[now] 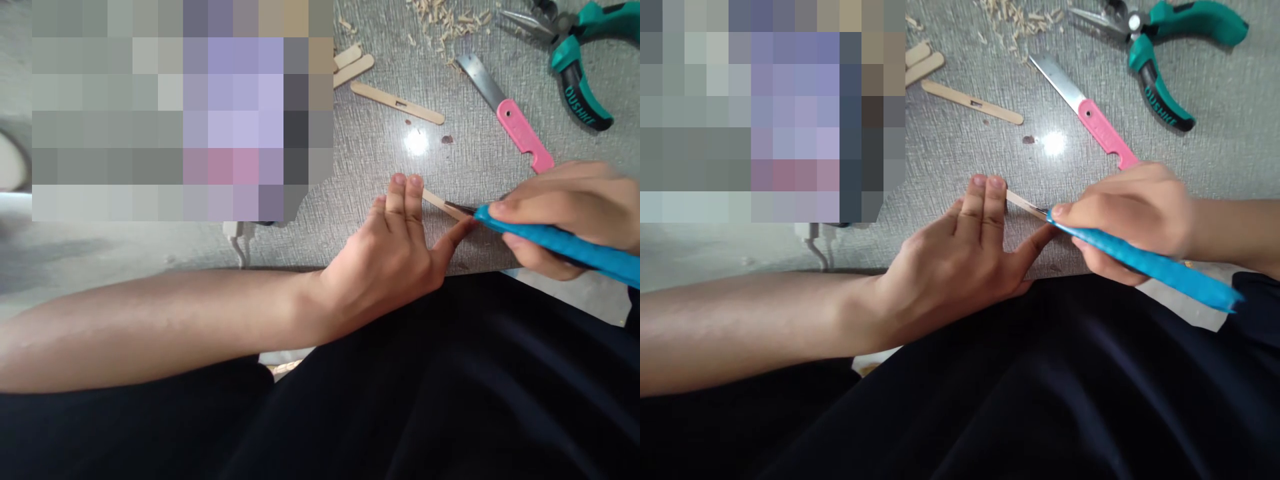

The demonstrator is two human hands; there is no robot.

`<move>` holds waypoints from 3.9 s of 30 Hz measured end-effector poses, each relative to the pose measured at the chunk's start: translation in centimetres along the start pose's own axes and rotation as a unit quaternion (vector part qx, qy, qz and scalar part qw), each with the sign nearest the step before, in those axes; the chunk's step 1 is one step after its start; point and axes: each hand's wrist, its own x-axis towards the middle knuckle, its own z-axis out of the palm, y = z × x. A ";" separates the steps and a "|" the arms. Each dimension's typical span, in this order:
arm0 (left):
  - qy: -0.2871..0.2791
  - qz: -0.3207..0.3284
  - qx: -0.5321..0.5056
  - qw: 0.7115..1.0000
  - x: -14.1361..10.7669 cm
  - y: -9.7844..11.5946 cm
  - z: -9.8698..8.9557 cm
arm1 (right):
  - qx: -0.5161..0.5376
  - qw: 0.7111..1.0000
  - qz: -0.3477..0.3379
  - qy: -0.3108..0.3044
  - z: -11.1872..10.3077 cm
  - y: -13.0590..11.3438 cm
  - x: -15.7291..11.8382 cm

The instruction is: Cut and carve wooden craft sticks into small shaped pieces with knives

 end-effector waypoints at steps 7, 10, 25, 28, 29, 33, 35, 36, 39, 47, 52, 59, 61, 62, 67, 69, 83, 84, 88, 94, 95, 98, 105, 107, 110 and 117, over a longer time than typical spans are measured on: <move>0.028 -0.007 0.050 0.998 -0.1 0.5 1.7 | -0.113 0.973 -0.192 0.058 -0.1 1.6 -0.5; 0.032 -0.003 0.059 0.998 -0.3 0.5 2.0 | -0.168 0.960 -0.186 0.122 0.7 2.5 0.1; 0.217 0.145 0.189 0.947 0.5 -2.6 0.4 | -0.183 0.961 -0.083 0.189 1.8 6.0 1.8; 0.178 0.136 0.168 0.960 0.9 -2.7 0.0 | -0.190 0.956 -0.099 0.202 1.9 6.8 2.2; 0.159 0.130 0.156 0.966 1.1 -2.8 -0.1 | -0.188 0.955 -0.103 0.205 1.9 7.0 2.4; 0.080 0.091 0.063 0.991 2.0 -3.6 -0.4 | -0.084 0.975 -0.060 0.197 1.9 7.4 3.0; 0.047 0.051 -0.029 0.997 2.6 -4.0 -0.7 | -0.031 0.977 -0.040 0.208 2.0 7.3 3.3; 0.033 0.032 -0.099 0.994 2.9 -4.2 -0.9 | -0.019 0.974 -0.039 0.222 2.0 7.2 3.4; -0.002 -0.024 -0.362 0.932 3.7 -4.3 -1.6 | 0.013 0.958 -0.036 0.285 1.9 7.0 3.6; 0.096 -0.120 -0.649 0.745 4.8 -3.3 -2.2 | 0.196 0.950 -0.013 0.242 0.1 6.1 4.0; 0.163 -0.109 -0.678 0.708 5.6 -2.5 -1.5 | 0.292 0.954 -0.011 0.062 -2.5 5.5 3.5; 0.180 -0.113 -0.708 0.673 6.0 -2.7 0.9 | 0.315 0.947 0.043 0.050 -1.2 4.5 4.6; 0.173 -0.119 -0.718 0.663 6.1 -2.8 1.4 | 0.289 0.952 0.049 0.085 -0.1 4.1 5.6; 0.174 -0.124 -0.723 0.657 6.1 -2.8 1.6 | 0.268 0.957 0.040 0.105 0.4 3.9 6.2; 0.201 -0.153 -0.732 0.633 5.9 -2.6 1.7 | 0.037 0.969 -0.096 0.226 2.3 3.7 7.3; 0.204 -0.161 -0.731 0.631 5.7 -2.3 1.7 | -0.067 0.956 -0.160 0.238 2.9 4.1 6.9; 0.207 -0.078 -0.760 0.611 4.2 -2.1 1.0 | -0.237 0.955 -0.157 0.081 2.3 3.5 4.6; 0.204 -0.075 -0.763 0.609 4.1 -2.1 1.0 | -0.238 0.957 -0.148 0.079 2.3 3.6 4.5; 0.199 -0.064 -0.772 0.600 3.6 -2.1 1.0 | -0.243 0.957 -0.129 0.093 2.4 3.6 4.5; 0.201 -0.051 -0.776 0.596 3.6 -2.2 1.4 | -0.241 0.955 -0.136 0.105 2.6 3.6 4.6; 0.205 -0.045 -0.776 0.595 3.6 -2.2 1.4 | -0.243 0.956 -0.130 0.096 2.5 3.6 4.6; 0.214 -0.032 -0.775 0.594 3.7 -2.3 1.4 | -0.247 0.961 -0.112 0.059 2.1 3.6 4.6; 0.197 -0.077 -0.757 0.619 3.6 -2.3 0.4 | -0.207 0.975 -0.075 0.014 1.5 3.5 4.7; 0.199 -0.070 -0.755 0.621 3.6 -2.4 0.4 | -0.197 0.978 -0.073 0.005 1.4 3.5 4.7; 0.194 -0.066 -0.755 0.623 3.7 -2.4 0.3 | -0.189 0.980 -0.068 -0.007 1.2 3.3 4.7; 0.134 -0.032 -0.757 0.638 3.5 -2.9 0.2 | -0.194 0.978 -0.070 -0.018 1.1 3.1 4.7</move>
